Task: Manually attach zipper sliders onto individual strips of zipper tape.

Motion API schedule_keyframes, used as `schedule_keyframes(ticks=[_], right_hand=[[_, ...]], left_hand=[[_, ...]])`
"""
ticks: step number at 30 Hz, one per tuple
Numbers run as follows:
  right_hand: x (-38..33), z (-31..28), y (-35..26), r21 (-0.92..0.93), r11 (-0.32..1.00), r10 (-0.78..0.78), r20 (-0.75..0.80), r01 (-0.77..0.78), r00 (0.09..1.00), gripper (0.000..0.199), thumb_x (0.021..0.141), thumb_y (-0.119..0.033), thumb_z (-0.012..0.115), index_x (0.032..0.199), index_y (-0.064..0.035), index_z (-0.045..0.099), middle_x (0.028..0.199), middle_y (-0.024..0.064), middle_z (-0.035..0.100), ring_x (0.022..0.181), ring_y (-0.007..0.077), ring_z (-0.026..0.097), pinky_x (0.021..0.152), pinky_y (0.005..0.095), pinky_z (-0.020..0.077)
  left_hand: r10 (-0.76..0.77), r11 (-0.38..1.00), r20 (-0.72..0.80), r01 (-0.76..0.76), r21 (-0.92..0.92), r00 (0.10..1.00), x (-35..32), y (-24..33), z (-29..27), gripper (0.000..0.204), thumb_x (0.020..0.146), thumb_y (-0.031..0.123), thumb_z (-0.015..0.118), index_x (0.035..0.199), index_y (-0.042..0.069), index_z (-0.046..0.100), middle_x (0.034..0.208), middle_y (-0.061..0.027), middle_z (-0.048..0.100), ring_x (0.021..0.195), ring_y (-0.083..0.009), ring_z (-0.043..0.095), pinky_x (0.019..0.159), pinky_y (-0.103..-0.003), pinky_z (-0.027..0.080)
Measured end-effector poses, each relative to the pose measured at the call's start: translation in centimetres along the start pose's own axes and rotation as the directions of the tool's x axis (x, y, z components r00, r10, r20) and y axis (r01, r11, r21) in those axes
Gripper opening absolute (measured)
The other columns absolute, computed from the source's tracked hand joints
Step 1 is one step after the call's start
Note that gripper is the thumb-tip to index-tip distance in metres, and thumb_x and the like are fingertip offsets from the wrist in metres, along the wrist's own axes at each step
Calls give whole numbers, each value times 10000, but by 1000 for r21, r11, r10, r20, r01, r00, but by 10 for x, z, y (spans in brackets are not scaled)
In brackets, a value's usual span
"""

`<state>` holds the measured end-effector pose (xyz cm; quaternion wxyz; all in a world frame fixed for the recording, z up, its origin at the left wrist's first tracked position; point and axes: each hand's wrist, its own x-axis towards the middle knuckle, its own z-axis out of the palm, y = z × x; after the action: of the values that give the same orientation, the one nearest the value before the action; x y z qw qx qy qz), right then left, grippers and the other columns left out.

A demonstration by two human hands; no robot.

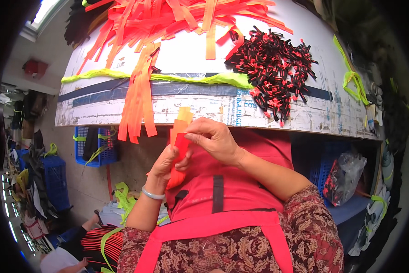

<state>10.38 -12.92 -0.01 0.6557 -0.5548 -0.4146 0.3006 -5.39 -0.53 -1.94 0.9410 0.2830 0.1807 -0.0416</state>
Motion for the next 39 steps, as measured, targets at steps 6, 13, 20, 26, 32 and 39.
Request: schedule_keyframes(ticks=[6,13,20,26,32,39], right_hand=[[-3,-11,-19,224,886,412,21,-406,911,129,938,-111,613,990,4,638,803,12,627,702,66,593,601,217,489],[-15,-1,-21,126,876,450,134,-466,883,137,963,-120,565,977,10,605,759,20,628,646,72,599,603,224,509],[-15,-14,-22,-372,919,213,186,-131,959,118,939,-122,538,953,-9,567,756,177,604,682,333,628,600,391,486],[-30,-3,-1,-312,915,280,31,-257,959,114,933,-129,540,899,-21,558,647,107,572,588,222,618,519,325,448],[-30,-28,7,-214,861,478,32,-461,878,177,925,-193,585,852,-32,589,657,56,590,660,142,635,561,299,457],[19,-140,15,-926,279,-106,-293,-255,950,149,843,-215,664,867,-69,640,886,79,587,876,284,594,752,392,483]], left_hand=[[236,960,-254,-266,-90,938,0,22,-22,284,909,243,667,1074,25,592,916,-74,648,728,-124,606,632,-235,505],[359,824,-210,-203,529,909,2,18,32,138,843,16,696,975,-15,672,775,7,630,652,-29,516,568,-186,392],[351,805,-194,-189,563,916,10,6,33,44,865,24,675,879,-14,659,754,12,616,652,-29,510,565,-186,387],[616,409,-33,-284,867,787,14,-13,37,94,840,19,663,922,1,620,793,-51,619,675,-100,534,622,-283,462],[642,404,90,-435,805,762,29,-21,38,56,911,53,613,890,5,594,826,-52,611,754,-105,563,676,-280,479],[298,875,-196,-186,446,934,22,-1,35,114,923,65,623,979,-34,634,838,-55,646,754,-107,603,717,-241,509]])
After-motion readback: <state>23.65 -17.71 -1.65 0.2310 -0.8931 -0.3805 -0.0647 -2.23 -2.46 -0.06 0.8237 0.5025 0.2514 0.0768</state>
